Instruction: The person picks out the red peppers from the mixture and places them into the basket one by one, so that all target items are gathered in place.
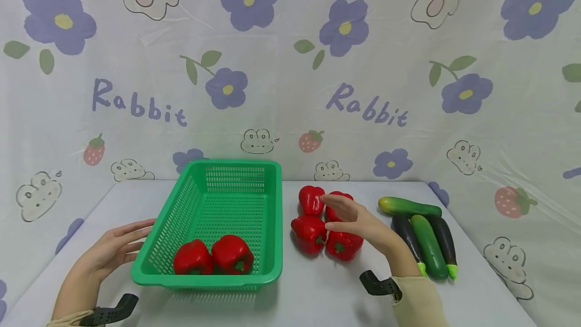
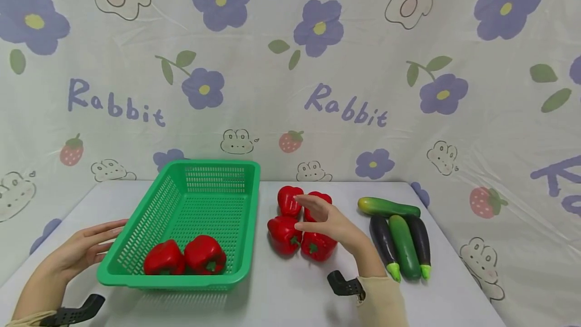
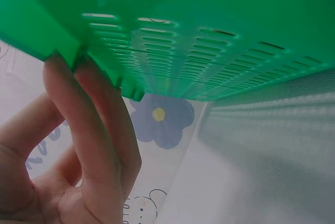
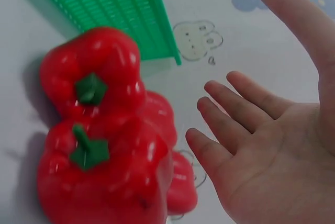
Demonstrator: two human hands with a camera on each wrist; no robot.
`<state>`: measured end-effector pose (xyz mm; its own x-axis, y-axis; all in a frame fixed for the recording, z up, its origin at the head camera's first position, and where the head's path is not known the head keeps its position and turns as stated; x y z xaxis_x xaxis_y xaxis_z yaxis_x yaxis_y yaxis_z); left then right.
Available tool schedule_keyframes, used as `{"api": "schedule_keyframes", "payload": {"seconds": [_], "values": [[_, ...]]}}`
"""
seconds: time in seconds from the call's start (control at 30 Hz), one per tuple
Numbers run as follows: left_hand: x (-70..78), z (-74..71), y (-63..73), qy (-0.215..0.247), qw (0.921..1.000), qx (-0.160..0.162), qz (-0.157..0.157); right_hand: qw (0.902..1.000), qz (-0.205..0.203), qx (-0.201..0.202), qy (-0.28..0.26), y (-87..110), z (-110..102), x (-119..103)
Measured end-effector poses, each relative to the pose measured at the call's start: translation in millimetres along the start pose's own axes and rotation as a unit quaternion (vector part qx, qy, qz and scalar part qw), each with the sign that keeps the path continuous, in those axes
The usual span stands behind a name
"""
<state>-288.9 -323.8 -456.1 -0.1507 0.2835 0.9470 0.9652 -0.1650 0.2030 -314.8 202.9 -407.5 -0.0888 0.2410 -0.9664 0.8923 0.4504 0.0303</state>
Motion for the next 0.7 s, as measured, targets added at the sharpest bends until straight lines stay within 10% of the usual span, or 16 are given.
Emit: {"api": "schedule_keyframes", "payload": {"seconds": [0.7], "values": [[-1.0,0.2,-1.5,0.008,0.9999,-0.006,0.007,0.9965,0.035,0.064,-0.041,16.2,-31.9,49.9]]}}
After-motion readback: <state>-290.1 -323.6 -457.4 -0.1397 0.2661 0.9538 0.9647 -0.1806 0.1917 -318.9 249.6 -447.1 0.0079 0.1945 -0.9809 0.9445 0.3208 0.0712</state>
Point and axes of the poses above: each hand's wrist, its own y-axis away from the middle knuckle, its own z-axis out of the palm, x = y × z, the point moved 5 cm from there along -y, towards the middle knuckle, and after that the axes turned 7 degrees about -y, right-handed, at the moved point
